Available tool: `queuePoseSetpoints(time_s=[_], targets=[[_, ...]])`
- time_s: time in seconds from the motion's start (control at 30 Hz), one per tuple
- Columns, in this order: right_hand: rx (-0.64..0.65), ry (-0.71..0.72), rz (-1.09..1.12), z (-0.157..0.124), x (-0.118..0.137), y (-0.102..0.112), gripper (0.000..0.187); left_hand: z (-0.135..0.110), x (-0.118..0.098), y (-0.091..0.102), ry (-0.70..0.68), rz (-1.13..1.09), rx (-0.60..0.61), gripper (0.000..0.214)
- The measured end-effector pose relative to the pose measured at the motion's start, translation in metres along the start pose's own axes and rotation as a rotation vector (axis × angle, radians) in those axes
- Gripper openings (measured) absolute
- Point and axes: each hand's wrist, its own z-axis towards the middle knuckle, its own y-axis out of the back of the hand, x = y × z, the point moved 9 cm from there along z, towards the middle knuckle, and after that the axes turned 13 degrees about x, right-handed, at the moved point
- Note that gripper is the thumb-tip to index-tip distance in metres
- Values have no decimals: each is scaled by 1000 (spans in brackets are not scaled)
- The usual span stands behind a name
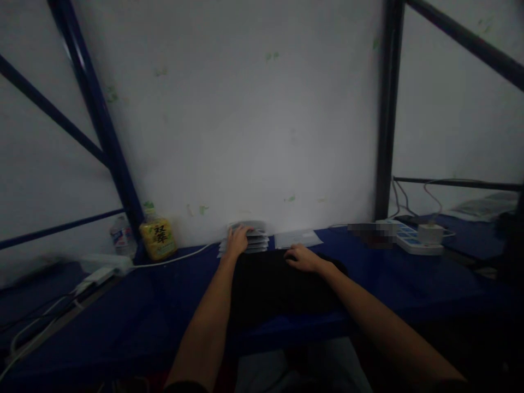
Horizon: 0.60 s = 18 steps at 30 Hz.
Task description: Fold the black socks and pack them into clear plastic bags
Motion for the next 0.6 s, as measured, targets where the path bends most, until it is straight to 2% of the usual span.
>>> queuePoseSetpoints(time_s=[0.1,0.17,0.23,0.3,0.37,0.43,0.5,0.6], targets=[[12,-35,4,0,-4,-3,32,1,-1,-3,18,44,91,61],[27,-51,20,1,-7,-6,34,-2,-8,-1,-54,92,121,69],[30,-68,31,2,-11,-8,36,-10,-19,6,-152,139,82,69],[22,-93,40,3,-17,-9,41,-22,-32,8,-253,169,65,57],[26,-119,63,3,-24,-9,50,-36,-44,-2,-353,171,160,40],[49,-116,100,2,-29,-10,61,-49,-52,-16,-419,140,287,34],[69,-102,134,1,-32,-9,70,-58,-50,-22,-412,81,356,39],[89,-89,155,1,-35,-7,82,-61,-34,-24,-319,-16,404,58]])
